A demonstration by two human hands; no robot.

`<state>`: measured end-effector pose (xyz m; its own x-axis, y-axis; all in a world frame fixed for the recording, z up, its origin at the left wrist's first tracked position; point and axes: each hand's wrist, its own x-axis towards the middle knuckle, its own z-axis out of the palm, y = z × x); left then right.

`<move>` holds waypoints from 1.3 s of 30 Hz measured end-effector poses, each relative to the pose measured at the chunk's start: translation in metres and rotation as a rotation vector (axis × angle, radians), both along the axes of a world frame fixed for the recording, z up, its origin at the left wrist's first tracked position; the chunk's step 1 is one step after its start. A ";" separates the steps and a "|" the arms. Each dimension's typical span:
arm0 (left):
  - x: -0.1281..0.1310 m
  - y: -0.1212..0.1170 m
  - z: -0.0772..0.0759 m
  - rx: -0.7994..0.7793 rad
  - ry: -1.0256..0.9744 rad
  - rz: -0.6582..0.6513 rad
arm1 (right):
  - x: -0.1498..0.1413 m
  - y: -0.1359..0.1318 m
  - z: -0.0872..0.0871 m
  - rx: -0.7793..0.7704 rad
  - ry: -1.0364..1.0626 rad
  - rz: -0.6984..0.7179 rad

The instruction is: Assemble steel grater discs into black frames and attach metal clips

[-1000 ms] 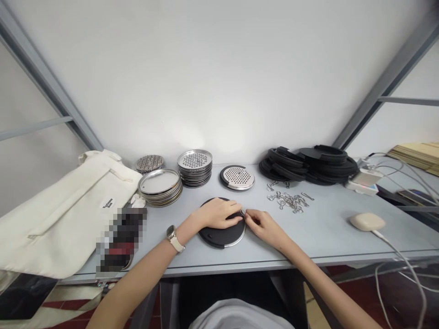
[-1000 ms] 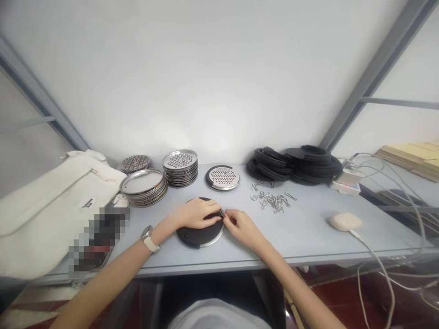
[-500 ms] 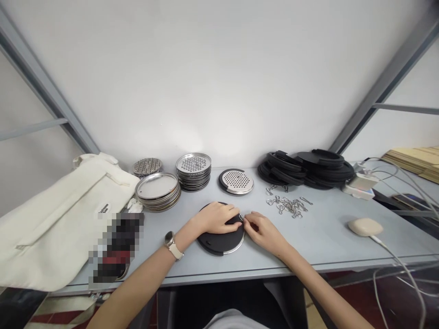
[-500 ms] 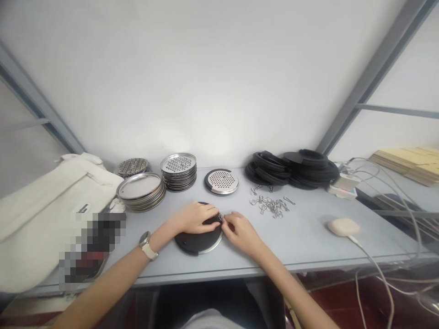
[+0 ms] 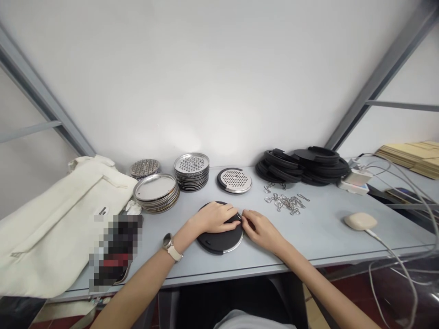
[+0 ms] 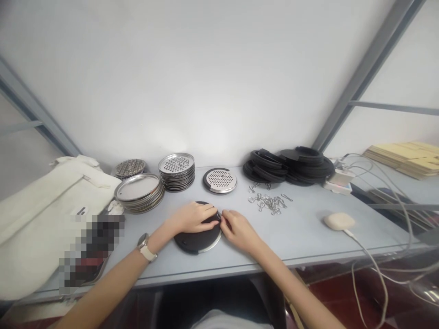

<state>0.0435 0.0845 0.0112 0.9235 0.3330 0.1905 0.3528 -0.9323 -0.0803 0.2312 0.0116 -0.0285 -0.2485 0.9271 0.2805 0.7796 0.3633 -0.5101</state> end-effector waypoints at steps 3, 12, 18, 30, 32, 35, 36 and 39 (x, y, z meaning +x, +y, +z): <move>0.000 0.000 0.000 0.011 -0.001 -0.006 | 0.000 0.002 -0.002 0.014 -0.019 0.002; 0.001 -0.001 0.001 0.008 -0.005 -0.019 | 0.000 0.003 -0.002 0.025 -0.048 0.003; 0.002 -0.003 0.006 0.052 -0.076 -0.072 | 0.000 0.002 -0.004 0.044 -0.039 -0.004; 0.003 -0.002 0.007 0.016 -0.066 -0.110 | -0.001 0.000 0.000 0.027 -0.029 -0.006; 0.003 -0.002 0.007 0.015 -0.063 -0.105 | -0.001 0.000 0.001 0.017 -0.023 -0.012; 0.003 -0.002 0.006 0.010 -0.061 -0.106 | -0.002 0.000 0.003 0.001 -0.021 -0.026; 0.003 -0.002 0.006 0.012 -0.063 -0.108 | -0.003 0.000 0.003 0.000 -0.026 -0.030; 0.004 -0.002 0.005 0.030 -0.058 -0.117 | -0.003 0.001 0.004 0.003 -0.038 -0.038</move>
